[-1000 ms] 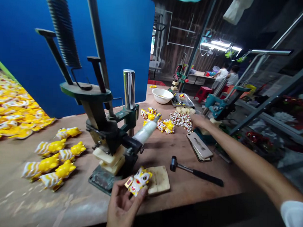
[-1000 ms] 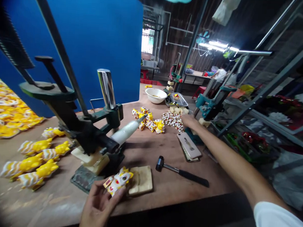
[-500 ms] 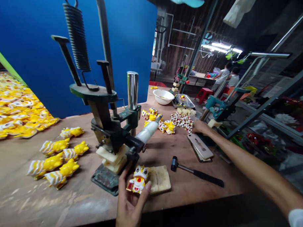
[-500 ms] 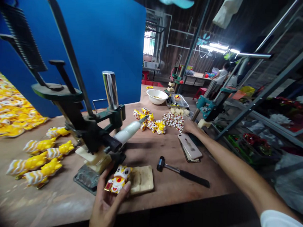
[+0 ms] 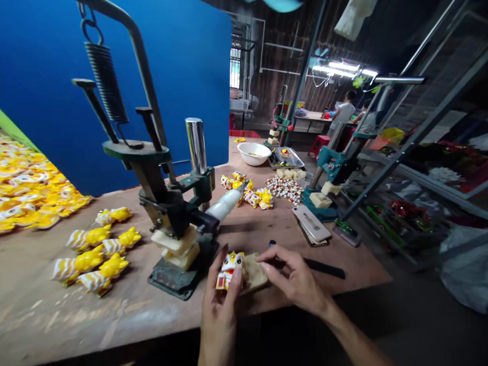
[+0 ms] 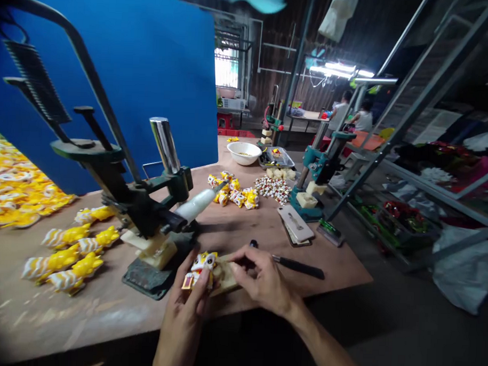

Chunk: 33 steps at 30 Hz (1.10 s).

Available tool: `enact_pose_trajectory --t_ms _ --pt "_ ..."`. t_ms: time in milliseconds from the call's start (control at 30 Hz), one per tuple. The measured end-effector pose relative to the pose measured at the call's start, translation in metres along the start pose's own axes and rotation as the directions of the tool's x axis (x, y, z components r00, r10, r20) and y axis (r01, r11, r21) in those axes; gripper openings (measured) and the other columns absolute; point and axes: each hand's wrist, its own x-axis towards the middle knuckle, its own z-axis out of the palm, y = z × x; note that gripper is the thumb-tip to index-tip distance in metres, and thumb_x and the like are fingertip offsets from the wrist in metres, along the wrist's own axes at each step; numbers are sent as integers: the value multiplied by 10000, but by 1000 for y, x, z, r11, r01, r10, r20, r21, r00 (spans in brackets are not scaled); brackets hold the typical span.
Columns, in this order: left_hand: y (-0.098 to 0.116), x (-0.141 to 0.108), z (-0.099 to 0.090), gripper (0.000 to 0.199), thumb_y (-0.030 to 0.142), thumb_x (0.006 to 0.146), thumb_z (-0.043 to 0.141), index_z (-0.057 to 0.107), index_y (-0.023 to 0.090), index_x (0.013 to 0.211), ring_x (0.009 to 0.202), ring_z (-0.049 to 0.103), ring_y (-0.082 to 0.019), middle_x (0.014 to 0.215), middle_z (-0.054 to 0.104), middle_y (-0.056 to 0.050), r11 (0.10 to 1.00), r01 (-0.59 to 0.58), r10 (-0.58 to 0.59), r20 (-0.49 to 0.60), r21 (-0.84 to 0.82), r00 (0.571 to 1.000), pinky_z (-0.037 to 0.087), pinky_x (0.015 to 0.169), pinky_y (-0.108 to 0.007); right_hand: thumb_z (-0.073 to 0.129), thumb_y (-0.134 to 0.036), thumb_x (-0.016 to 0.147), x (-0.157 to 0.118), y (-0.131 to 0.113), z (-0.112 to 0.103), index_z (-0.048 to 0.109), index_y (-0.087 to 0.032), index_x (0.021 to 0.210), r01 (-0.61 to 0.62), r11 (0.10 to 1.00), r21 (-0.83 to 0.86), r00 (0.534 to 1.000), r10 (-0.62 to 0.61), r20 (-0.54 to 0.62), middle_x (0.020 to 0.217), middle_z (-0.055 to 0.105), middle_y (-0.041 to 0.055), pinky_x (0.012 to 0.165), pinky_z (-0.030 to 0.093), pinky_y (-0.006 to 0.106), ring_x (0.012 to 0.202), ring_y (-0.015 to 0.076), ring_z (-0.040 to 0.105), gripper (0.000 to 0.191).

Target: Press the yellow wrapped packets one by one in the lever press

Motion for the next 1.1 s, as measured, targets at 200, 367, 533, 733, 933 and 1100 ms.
enact_pose_trajectory --t_ms 200,367,533,733,933,1100 --pt "13 -17 8 660 623 1033 626 547 331 1620 1423 654 -278 1605 634 -81 968 -24 25 1 -251 1000 587 1113 -349 627 -147 1086 -8 -22 32 799 -286 1287 346 933 -96 926 -356 -121 1148 783 69 956 654 316 1106 199 765 299" --pt "18 -35 10 693 619 1079 544 440 323 1697 1420 648 -274 1606 618 -85 982 -72 65 -42 -175 997 562 1133 -333 582 -42 1064 -22 -30 54 718 -374 1475 401 888 -224 868 -447 -218 1169 778 66 898 697 347 1072 216 783 545" --pt "20 -49 14 685 618 1085 528 462 300 1688 1489 589 -305 1640 585 -86 985 -157 148 -122 -69 981 526 1186 -369 607 -37 1054 -29 -35 60 672 -427 1524 396 887 -238 867 -446 -222 1206 787 47 910 703 366 1087 226 790 614" --pt "20 -59 19 605 570 1115 451 552 268 1629 1563 497 -341 1701 520 -77 970 -240 230 -178 -39 957 472 1240 -415 602 -85 1068 -35 -39 64 644 -370 1498 370 857 -357 846 -470 -252 1170 789 75 924 683 454 1079 280 780 517" --pt "24 -69 11 615 592 1100 461 585 253 1598 1411 611 -370 1589 623 -99 972 -233 227 -195 -10 954 502 1181 -458 554 -84 1071 -37 -33 75 458 -271 1630 497 742 -451 792 -600 -114 1232 744 155 921 656 486 1113 308 737 597" --pt "20 -69 -28 693 578 1023 652 486 256 1614 1299 685 -318 1447 694 -113 986 -159 165 -303 44 939 555 1052 -372 533 -100 1091 -27 -31 111 531 -274 1518 530 792 -302 830 -557 -4 1179 758 118 944 654 464 1078 283 748 461"
